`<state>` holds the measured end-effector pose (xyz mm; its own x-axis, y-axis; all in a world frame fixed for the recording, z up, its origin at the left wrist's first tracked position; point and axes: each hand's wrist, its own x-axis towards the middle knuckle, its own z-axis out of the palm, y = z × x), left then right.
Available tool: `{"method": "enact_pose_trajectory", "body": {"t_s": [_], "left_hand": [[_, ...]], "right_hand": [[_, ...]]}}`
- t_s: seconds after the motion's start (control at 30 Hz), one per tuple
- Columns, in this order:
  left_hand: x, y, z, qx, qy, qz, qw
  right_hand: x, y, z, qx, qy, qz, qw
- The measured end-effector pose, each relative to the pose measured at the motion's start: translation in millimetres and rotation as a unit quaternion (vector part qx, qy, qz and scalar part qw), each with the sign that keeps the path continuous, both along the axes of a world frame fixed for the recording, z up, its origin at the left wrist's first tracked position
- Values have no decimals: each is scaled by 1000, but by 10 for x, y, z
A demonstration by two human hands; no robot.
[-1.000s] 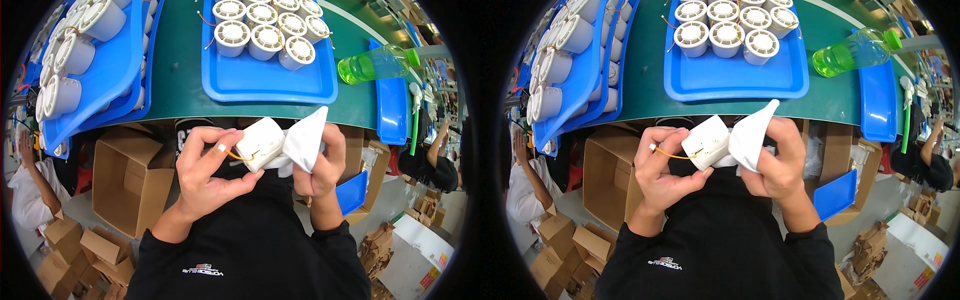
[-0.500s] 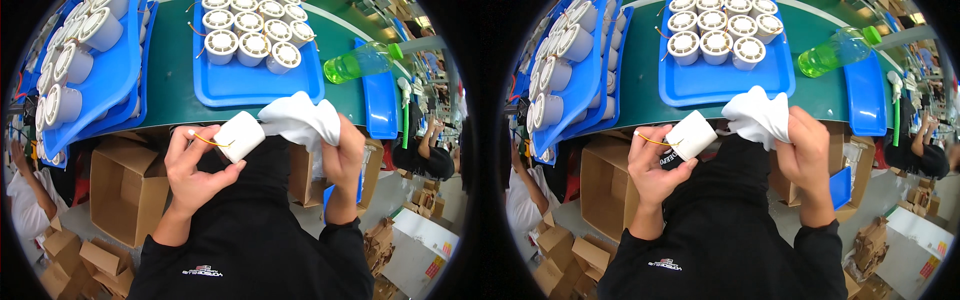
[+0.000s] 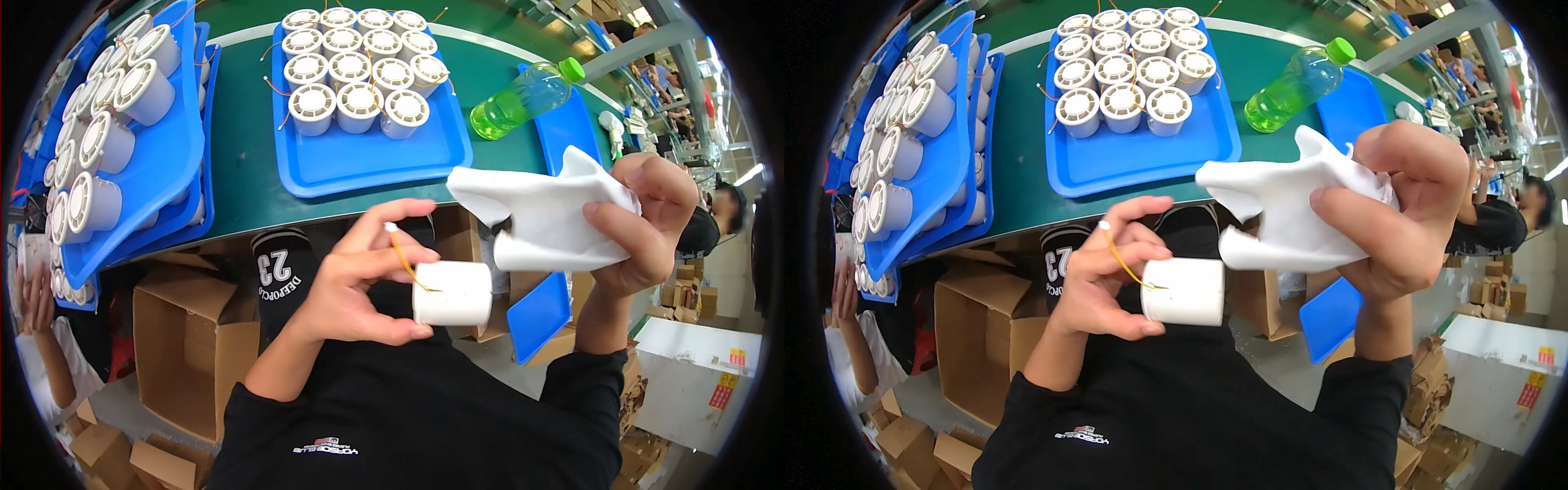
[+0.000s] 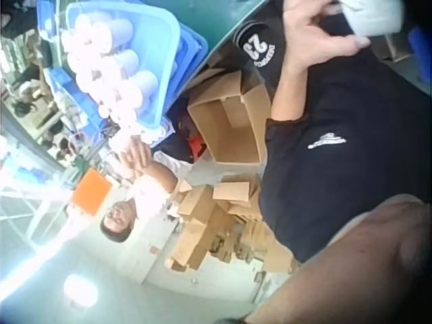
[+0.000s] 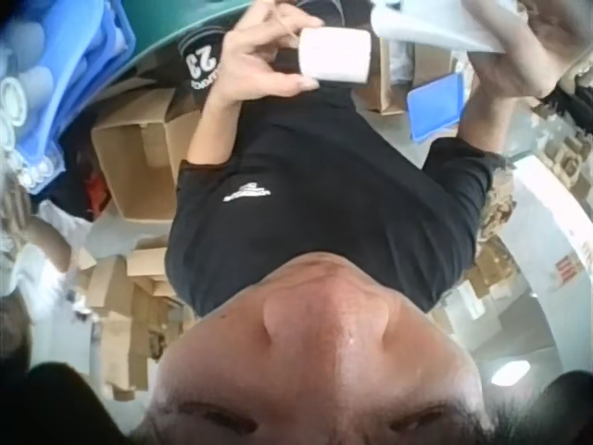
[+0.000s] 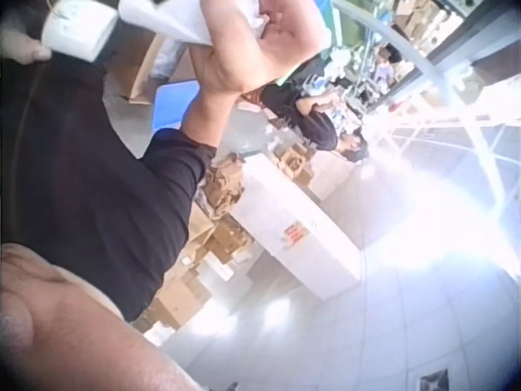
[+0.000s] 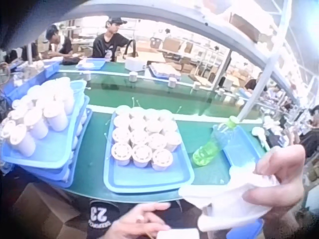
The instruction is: Wiping and cleaning cylindrical electronic components at an assembly line.
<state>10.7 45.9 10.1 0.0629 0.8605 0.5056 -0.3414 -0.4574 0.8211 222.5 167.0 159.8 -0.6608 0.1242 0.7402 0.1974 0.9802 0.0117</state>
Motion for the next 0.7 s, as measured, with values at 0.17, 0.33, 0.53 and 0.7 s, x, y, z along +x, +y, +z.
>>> {"method": "enact_pose_trajectory", "body": {"t_s": [0.17, 0.33, 0.53, 0.7], "left_hand": [[162, 96, 100, 22, 38, -9, 999], [218, 128, 50, -24, 10, -38, 999], [215, 99, -25, -67, -89, -113, 987], [178, 73, -35, -52, -118, -135, 982]], "right_hand": [[49, -27, -157, -90, 125, -72, 985], [40, -132, -612, -395, 218, -53, 891], [-88, -189, -777, -732, 288, 301, 540], [-106, -231, -828, -673, 304, 162, 654]]}}
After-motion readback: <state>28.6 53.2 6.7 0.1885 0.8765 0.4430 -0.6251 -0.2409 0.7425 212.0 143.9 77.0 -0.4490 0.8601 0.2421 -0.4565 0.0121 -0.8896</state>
